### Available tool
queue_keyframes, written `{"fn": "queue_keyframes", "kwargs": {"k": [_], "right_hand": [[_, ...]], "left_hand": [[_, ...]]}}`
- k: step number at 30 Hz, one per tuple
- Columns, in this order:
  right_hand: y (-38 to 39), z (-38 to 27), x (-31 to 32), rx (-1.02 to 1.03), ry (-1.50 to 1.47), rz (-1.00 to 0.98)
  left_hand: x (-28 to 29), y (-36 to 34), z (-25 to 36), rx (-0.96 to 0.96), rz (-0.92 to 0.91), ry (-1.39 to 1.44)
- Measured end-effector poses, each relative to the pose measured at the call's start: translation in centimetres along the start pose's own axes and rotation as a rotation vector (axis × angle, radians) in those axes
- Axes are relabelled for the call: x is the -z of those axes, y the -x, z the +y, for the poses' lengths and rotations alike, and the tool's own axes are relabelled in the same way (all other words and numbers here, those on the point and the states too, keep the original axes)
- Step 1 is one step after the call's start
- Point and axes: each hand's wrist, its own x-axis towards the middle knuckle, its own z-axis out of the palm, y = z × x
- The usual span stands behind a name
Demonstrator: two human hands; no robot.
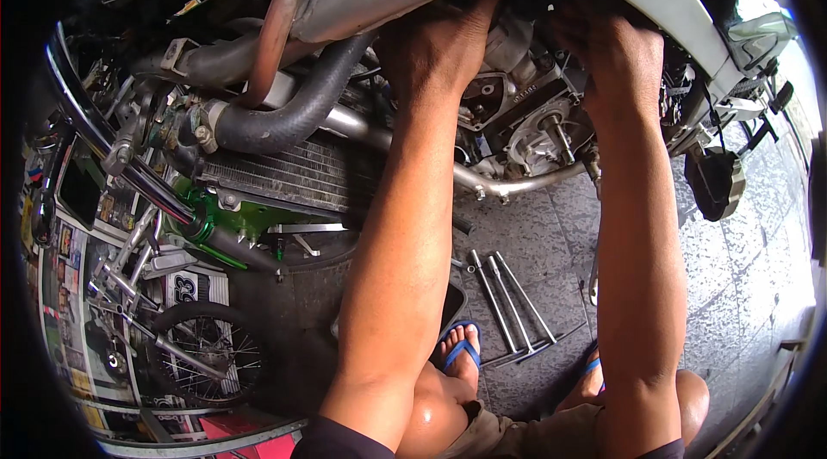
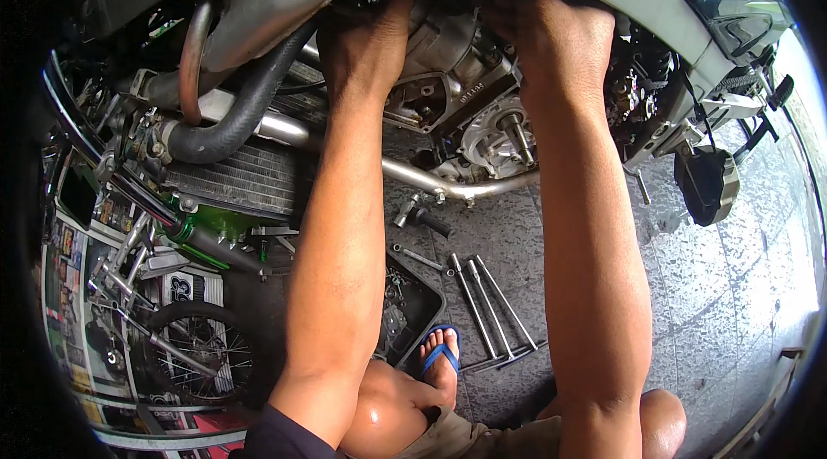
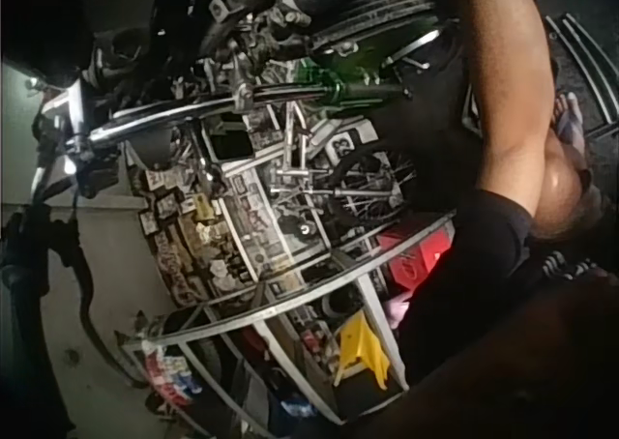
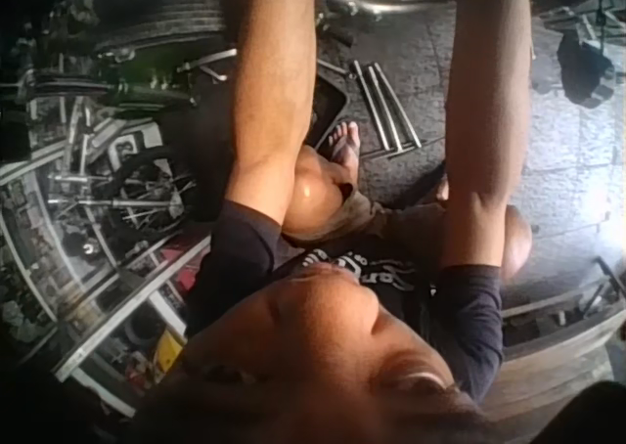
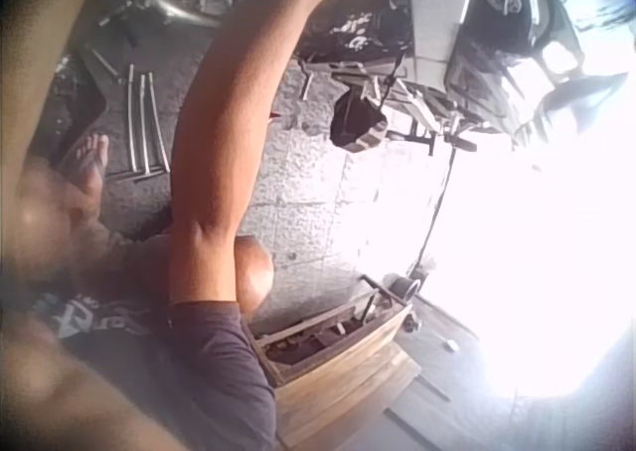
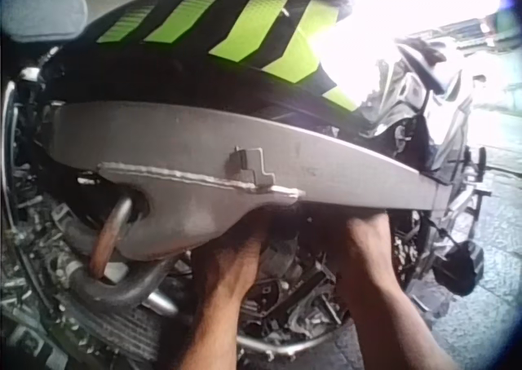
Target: The person detaches a hose, selects a bracket, nuts, and bolts from a tray, and installs the bracket onto a motorcycle engine before fitting the cylinder onto the engine block.
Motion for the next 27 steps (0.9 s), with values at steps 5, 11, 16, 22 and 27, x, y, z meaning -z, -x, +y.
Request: {"fn": "queue_keyframes", "kwargs": {"k": [5, 11, 16, 22, 27], "right_hand": [[0.2, -0.2, -0.1, -0.018, 0.014, -0.002], [-0.6, 0.2, 0.0, -0.030, -0.013, -0.026], [-0.3, 0.2, 0.0, -0.032, -0.012, -0.037], [-0.7, 0.3, 0.1, -0.018, 0.007, -0.015], [-0.9, 0.3, 0.3, -0.030, 0.032, -0.020]], "left_hand": [[0.2, 0.0, 0.1, 0.004, -0.002, -0.009], [0.1, -0.3, 0.1, 0.009, -0.012, -0.020], [0.4, -0.3, 0.0, 0.019, -0.016, -0.029], [0.3, -0.3, -0.1, 0.016, -0.019, -0.038], [0.2, -0.3, -0.1, 0.015, -0.020, -0.046]]}}
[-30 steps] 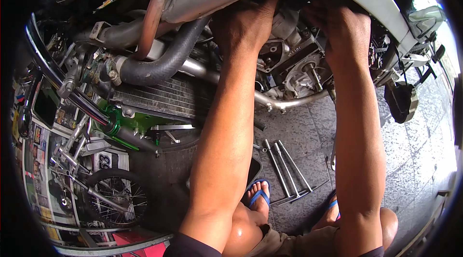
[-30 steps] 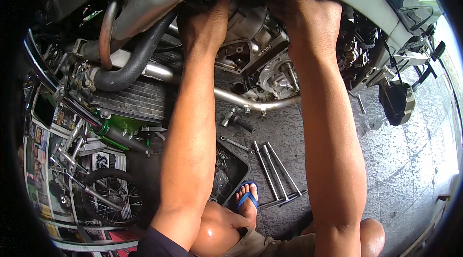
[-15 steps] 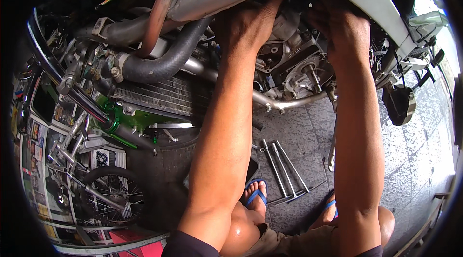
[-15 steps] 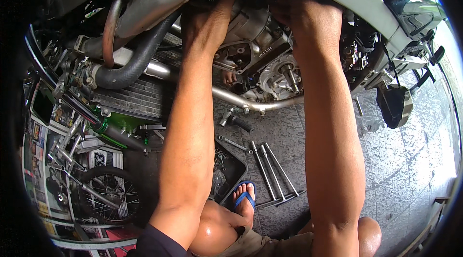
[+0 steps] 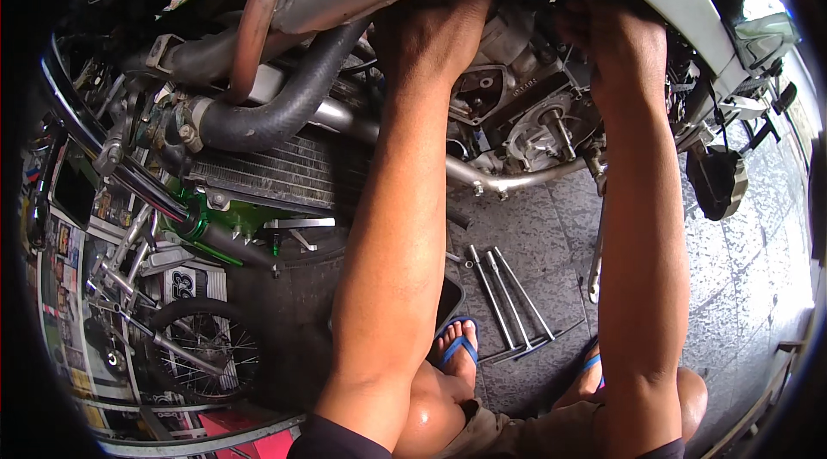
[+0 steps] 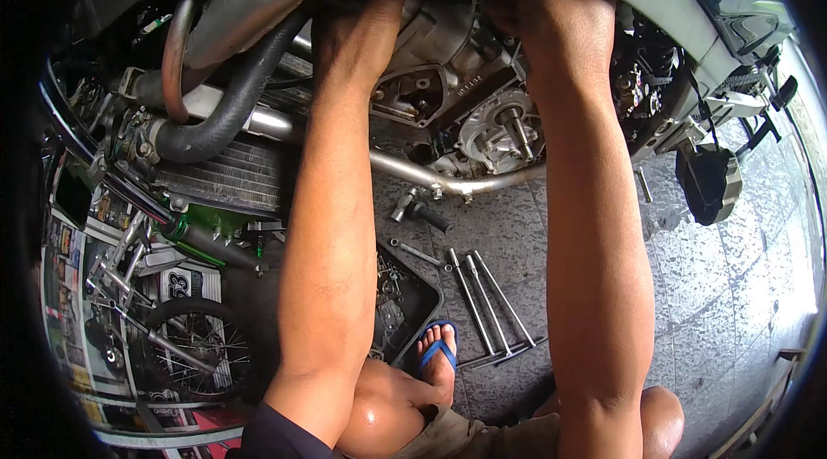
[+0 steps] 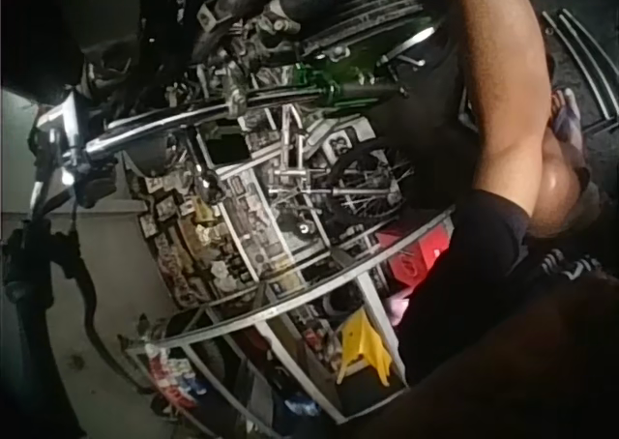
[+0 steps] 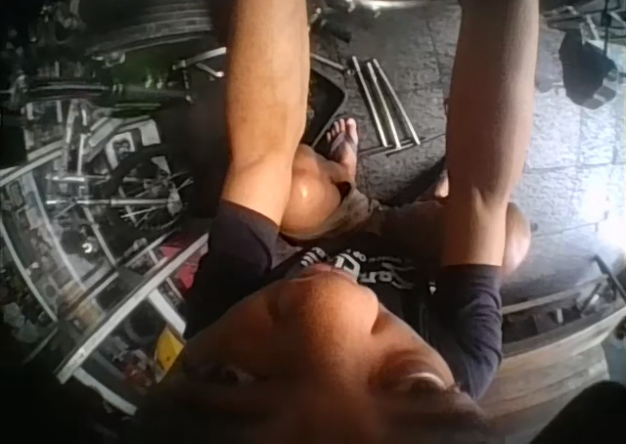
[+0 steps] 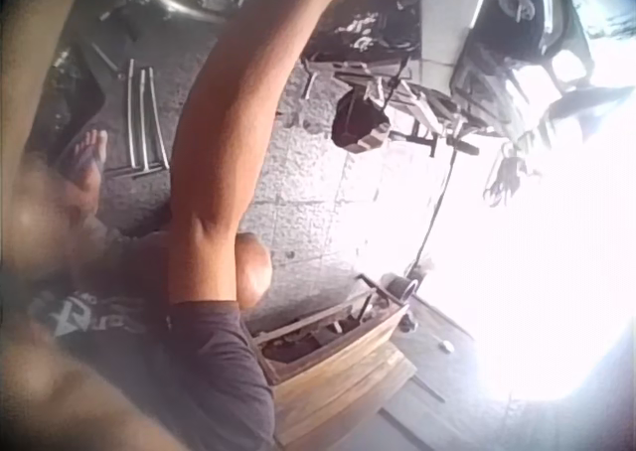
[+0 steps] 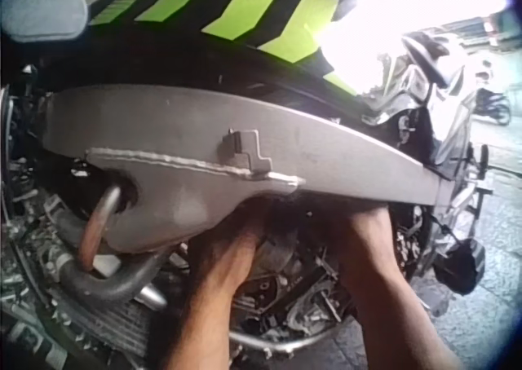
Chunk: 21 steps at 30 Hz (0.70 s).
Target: The person detaches a hose, selects a bracket, nuts, and bolts from a tray, and installs the bracket onto a motorcycle engine before fitting the cylinder onto the engine block.
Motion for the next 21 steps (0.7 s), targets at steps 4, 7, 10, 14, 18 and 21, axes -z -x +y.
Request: {"fn": "queue_keyframes", "kwargs": {"k": [4, 7, 10, 14, 18, 21], "right_hand": [[-0.4, 0.2, 0.4, -0.027, 0.031, 0.014], [-1.0, 0.6, 0.8, 0.005, 0.032, 0.015], [-0.5, 2.0, 0.5, 0.275, 0.143, -0.008], [1.4, 1.4, 1.1, 0.589, 0.514, -0.079], [1.2, 1.7, 1.8, 0.638, 0.665, -0.083], [1.2, 1.9, 1.8, 0.689, 0.670, -0.062]], "left_hand": [[-0.1, 0.0, 0.1, 0.002, 0.004, -0.011], [-0.3, -0.1, 0.6, 0.002, 0.006, -0.009], [-0.1, 0.0, 0.2, 0.013, 0.007, -0.016], [0.4, 0.0, 0.5, 0.032, -0.003, -0.027], [0.3, 0.0, 0.9, 0.046, -0.014, -0.036], [0.2, -0.2, 0.9, 0.052, -0.003, -0.041]]}}
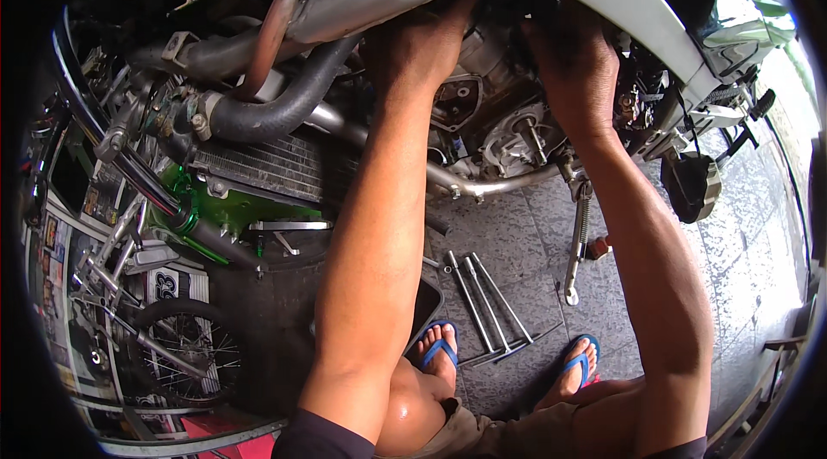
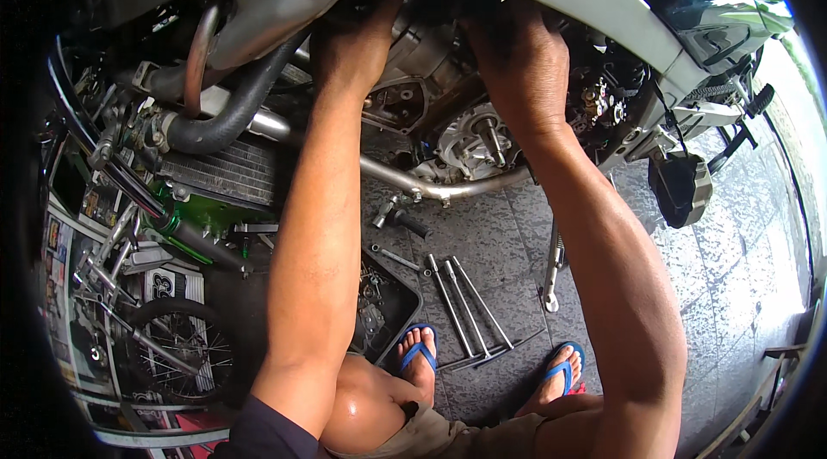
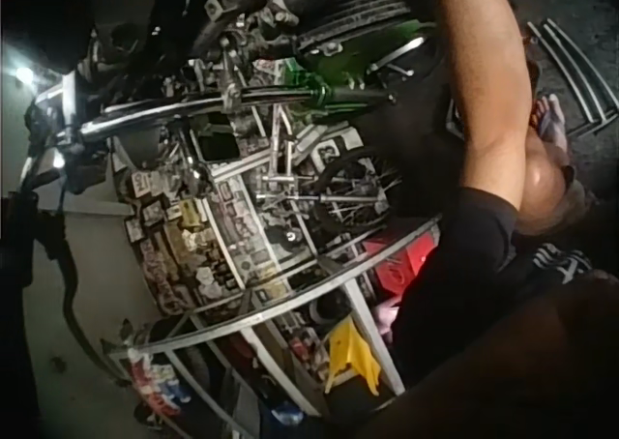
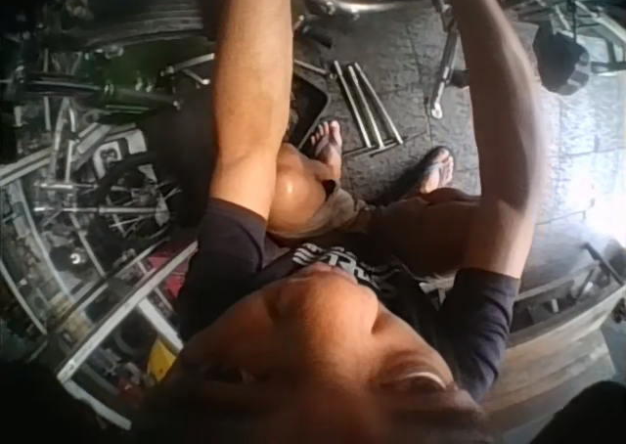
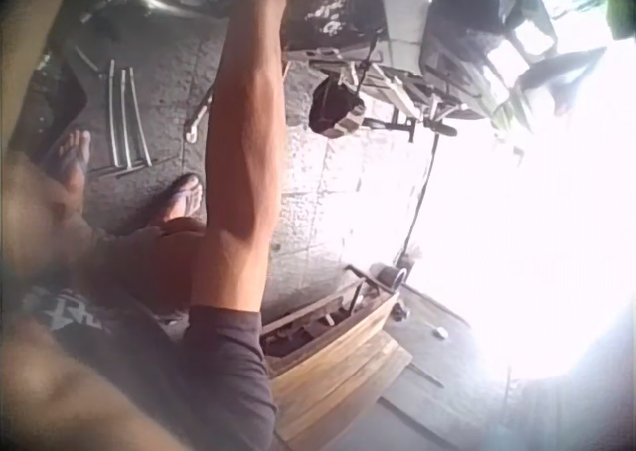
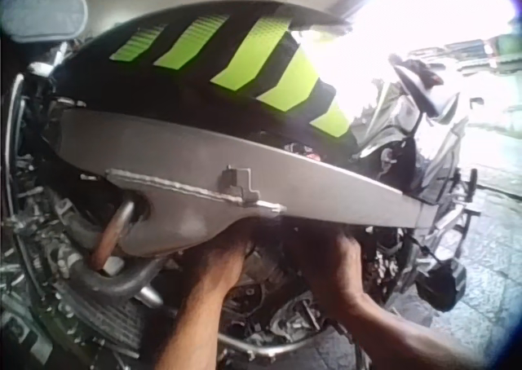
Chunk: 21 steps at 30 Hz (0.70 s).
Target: The person detaches a hose, selects a bracket, nuts, and bolts from a tray, and installs the bracket onto a motorcycle engine before fitting the cylinder onto the engine block.
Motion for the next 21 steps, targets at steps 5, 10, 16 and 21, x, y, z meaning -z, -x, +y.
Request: {"fn": "queue_keyframes", "kwargs": {"k": [5, 10, 16, 21], "right_hand": [[-0.1, 0.8, -0.3, 0.099, -0.026, 0.045], [-0.4, 0.8, -0.3, 0.081, 0.025, 0.005], [-0.3, 1.2, 0.6, 0.095, 0.099, -0.056], [-0.1, 1.9, 2.1, 0.017, 0.061, -0.119]], "left_hand": [[-0.3, 0.1, -0.4, -0.048, 0.087, -0.010], [-0.5, -0.7, -2.0, -0.201, 0.083, 0.002], [-0.8, -0.6, -2.2, -0.162, 0.081, 0.029], [-0.4, -0.2, -1.1, -0.156, 0.065, 0.033]]}}
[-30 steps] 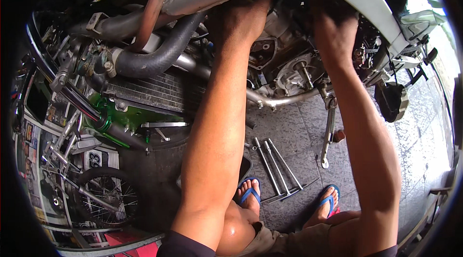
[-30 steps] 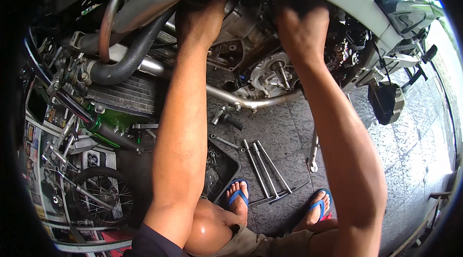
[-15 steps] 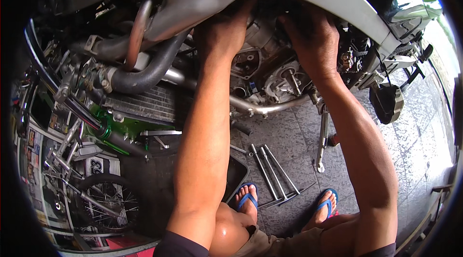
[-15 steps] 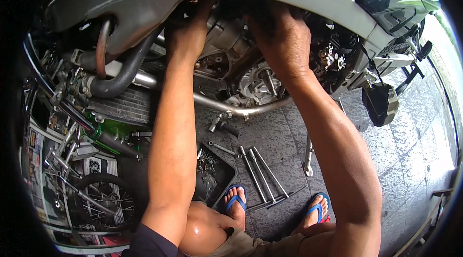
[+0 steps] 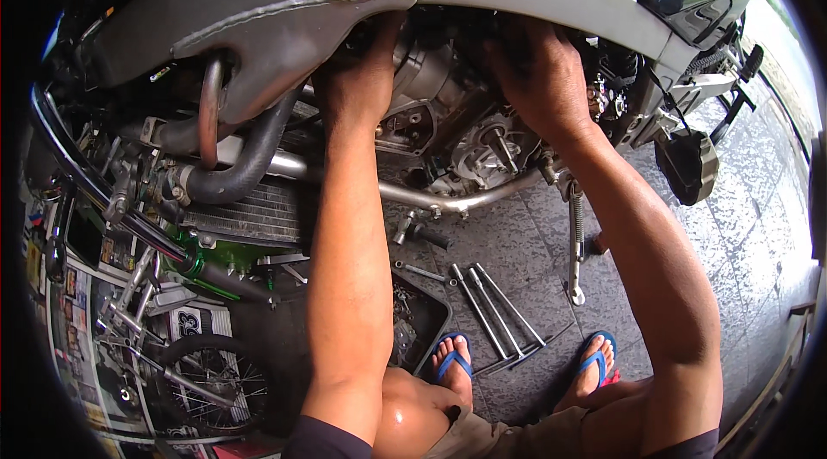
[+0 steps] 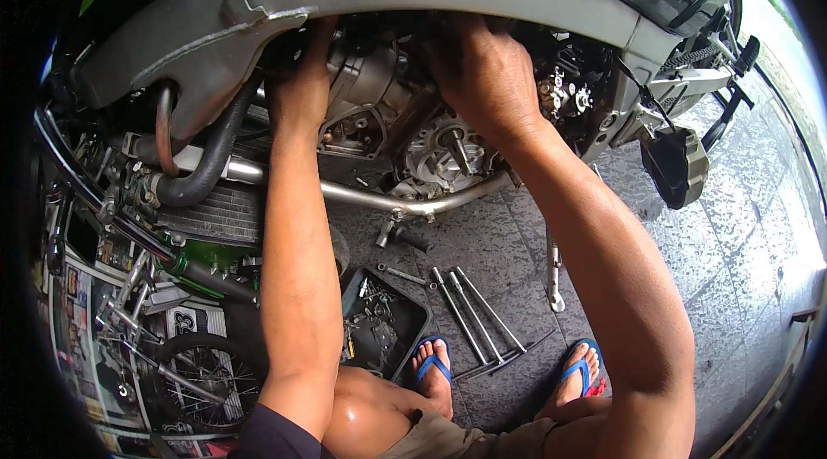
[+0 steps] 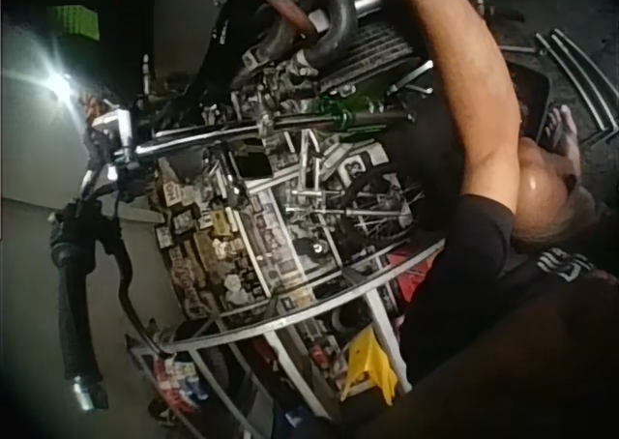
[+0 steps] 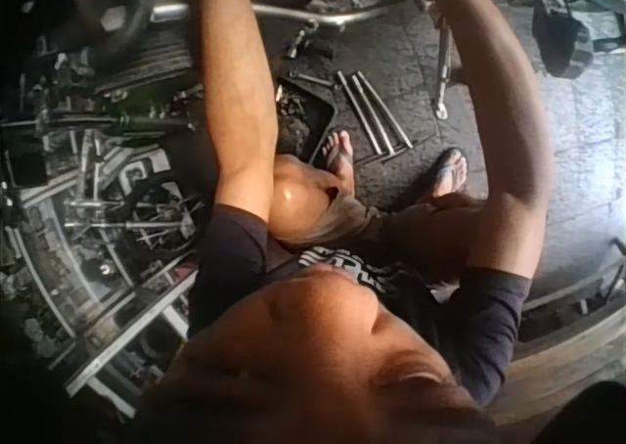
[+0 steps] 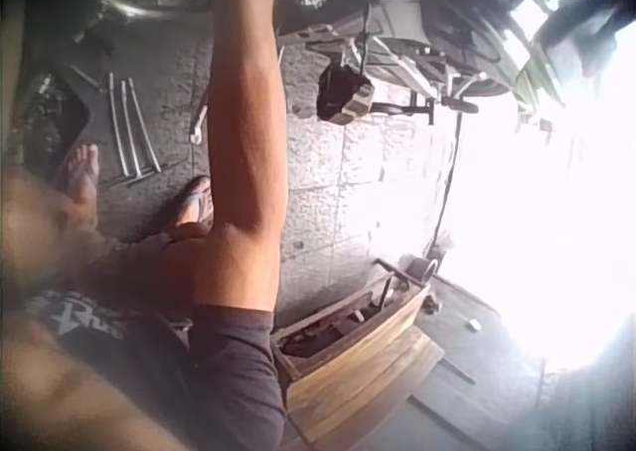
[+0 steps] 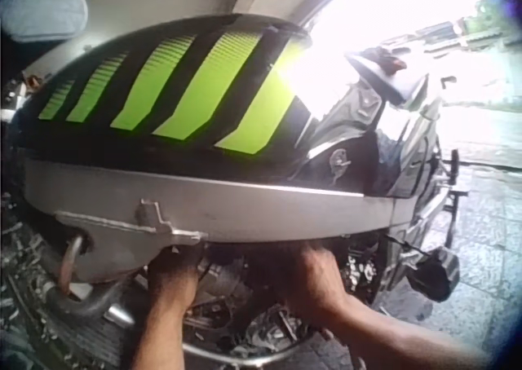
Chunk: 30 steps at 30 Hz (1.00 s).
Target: The person detaches a hose, selects a bracket, nuts, and bolts from a tray, and installs the bracket onto a motorcycle engine before fitting the cylinder onto the engine block.
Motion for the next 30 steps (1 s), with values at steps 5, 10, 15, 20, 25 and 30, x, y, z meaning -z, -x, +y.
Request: {"fn": "queue_keyframes", "kwargs": {"k": [5, 10, 15, 20, 25, 30], "right_hand": [[-0.2, 0.7, 0.6, -0.003, 0.034, -0.051], [-0.8, 0.3, 0.8, 0.004, 0.084, -0.126], [-0.6, 0.4, 0.3, 0.023, -0.120, -0.136], [-0.6, -0.3, -0.9, 0.059, -0.022, -0.029], [-0.6, -1.5, -1.4, 0.121, 0.057, 0.081], [-0.7, -1.8, -1.4, 0.129, 0.037, 0.103]], "left_hand": [[0.0, -0.2, -0.4, -0.041, -0.006, -0.012], [0.0, -0.1, -0.4, -0.019, -0.020, 0.017], [0.3, 0.3, 0.6, 0.066, -0.026, 0.032], [0.2, 0.3, 0.6, 0.108, -0.044, 0.021], [0.3, -0.1, -0.2, 0.014, -0.037, 0.062], [0.4, 0.0, 0.1, 0.049, -0.084, 0.093]]}}
